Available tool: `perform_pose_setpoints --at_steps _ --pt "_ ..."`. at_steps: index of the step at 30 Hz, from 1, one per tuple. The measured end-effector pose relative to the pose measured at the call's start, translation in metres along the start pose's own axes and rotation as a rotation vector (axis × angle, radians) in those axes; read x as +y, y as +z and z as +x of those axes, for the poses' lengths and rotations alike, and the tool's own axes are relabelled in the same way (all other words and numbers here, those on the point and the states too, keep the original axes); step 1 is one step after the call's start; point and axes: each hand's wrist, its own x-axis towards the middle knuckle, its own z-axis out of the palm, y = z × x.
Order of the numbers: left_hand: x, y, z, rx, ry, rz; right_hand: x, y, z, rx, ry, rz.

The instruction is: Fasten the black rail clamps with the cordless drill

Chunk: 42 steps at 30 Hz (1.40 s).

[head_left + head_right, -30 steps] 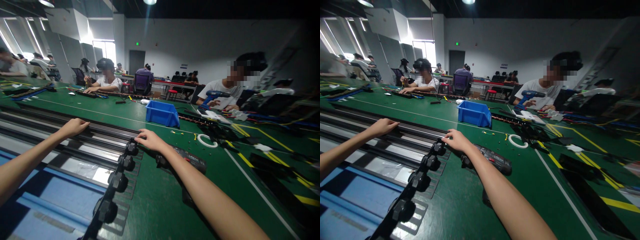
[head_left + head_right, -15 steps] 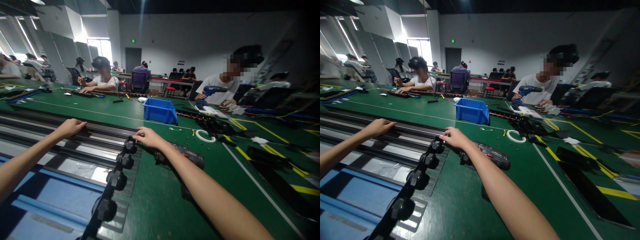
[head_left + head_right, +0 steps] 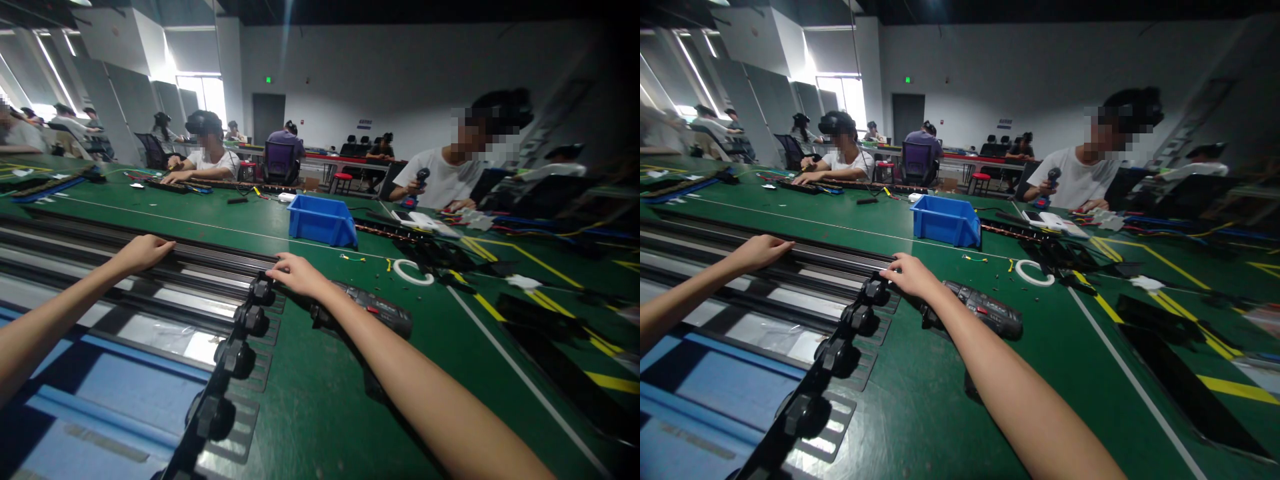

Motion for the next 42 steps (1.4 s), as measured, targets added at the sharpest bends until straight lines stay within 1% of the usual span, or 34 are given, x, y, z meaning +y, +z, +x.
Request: perform_pose_setpoints --at_steps 4,9,15,26,42 --pt "-0.001 0.0 0.0 -0.013 0.013 0.074 0.0 0.001 -0.001 0.002 -0.025 0.016" --pt "-0.005 0.003 0.003 -0.005 0.019 0.068 -0.001 0.002 -0.001 0.009 -0.017 0.017" --pt "-0.009 0.008 0.008 0.01 -0.03 0.088 -0.002 0.003 -0.001 0.01 0.012 0.014" --pt "-0.012 0.008 0.011 0.017 -0.026 0.102 -0.003 0.005 -0.001 0.004 0.053 0.054" --pt "-0.013 0.009 0.011 0.015 -0.015 0.112 -0.002 0.006 -0.001 0.02 0.039 0.044"
